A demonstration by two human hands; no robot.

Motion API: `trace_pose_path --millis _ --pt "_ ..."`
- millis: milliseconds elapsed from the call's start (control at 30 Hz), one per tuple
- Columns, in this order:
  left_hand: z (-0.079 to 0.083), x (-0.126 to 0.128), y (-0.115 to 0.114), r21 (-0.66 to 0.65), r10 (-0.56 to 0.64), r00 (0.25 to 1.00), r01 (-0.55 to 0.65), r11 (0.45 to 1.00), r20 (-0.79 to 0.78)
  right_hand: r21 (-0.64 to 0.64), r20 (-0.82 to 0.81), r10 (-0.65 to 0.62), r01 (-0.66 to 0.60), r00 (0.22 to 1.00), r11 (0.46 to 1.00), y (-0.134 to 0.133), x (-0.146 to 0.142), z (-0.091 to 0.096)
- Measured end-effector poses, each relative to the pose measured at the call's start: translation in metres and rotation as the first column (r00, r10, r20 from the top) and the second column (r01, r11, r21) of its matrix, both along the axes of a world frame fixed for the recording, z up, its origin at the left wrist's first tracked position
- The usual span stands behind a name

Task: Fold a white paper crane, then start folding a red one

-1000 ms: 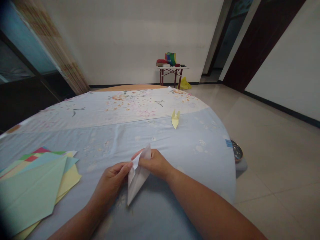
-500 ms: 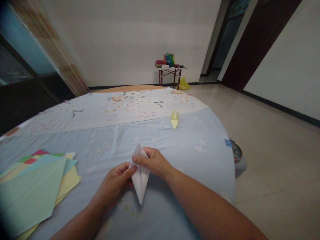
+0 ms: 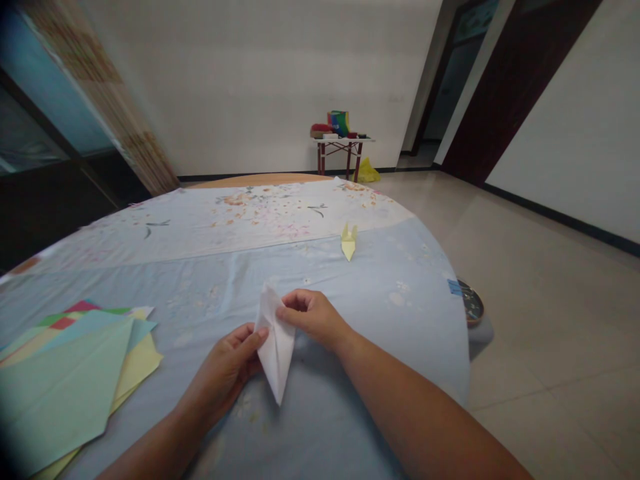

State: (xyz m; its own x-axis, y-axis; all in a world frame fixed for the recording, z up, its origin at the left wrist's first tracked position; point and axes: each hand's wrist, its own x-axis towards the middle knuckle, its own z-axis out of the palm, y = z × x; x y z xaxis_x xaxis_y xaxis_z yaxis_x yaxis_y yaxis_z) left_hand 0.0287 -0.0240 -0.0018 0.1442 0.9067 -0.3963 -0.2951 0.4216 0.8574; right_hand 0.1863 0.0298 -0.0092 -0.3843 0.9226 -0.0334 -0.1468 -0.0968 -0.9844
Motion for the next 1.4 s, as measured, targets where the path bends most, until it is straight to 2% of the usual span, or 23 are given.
trace_pose_path --millis 400,667,833,1067,1267,1400 --pt "-0.007 0.001 0.002 0.039 -0.022 1.0 0.021 0.999 0.011 0.068 0.141 -0.041 0.032 0.989 0.997 -0.005 -0.005 -0.002" --pt "-0.013 0.0 0.001 0.089 -0.031 0.999 0.035 0.995 -0.04 0.117 0.191 -0.041 0.019 0.981 0.993 -0.009 -0.01 -0.002" --pt "-0.015 -0.003 0.001 0.036 -0.109 0.993 0.111 0.993 -0.053 0.13 0.154 0.006 -0.027 0.988 0.991 -0.008 -0.008 0.001" --pt "-0.007 -0.002 0.0 -0.021 -0.184 0.98 0.183 0.983 -0.072 0.092 0.08 0.062 -0.069 0.995 0.993 -0.006 -0.006 -0.002" --pt "-0.006 -0.004 0.0 -0.032 -0.277 0.958 0.275 0.961 -0.074 0.095 0.091 0.014 -0.023 0.996 0.995 -0.007 -0.007 0.001" --pt "-0.007 -0.005 0.0 -0.031 -0.287 0.953 0.286 0.958 -0.097 0.11 0.098 -0.052 0.041 0.994 0.993 -0.009 -0.008 0.003"
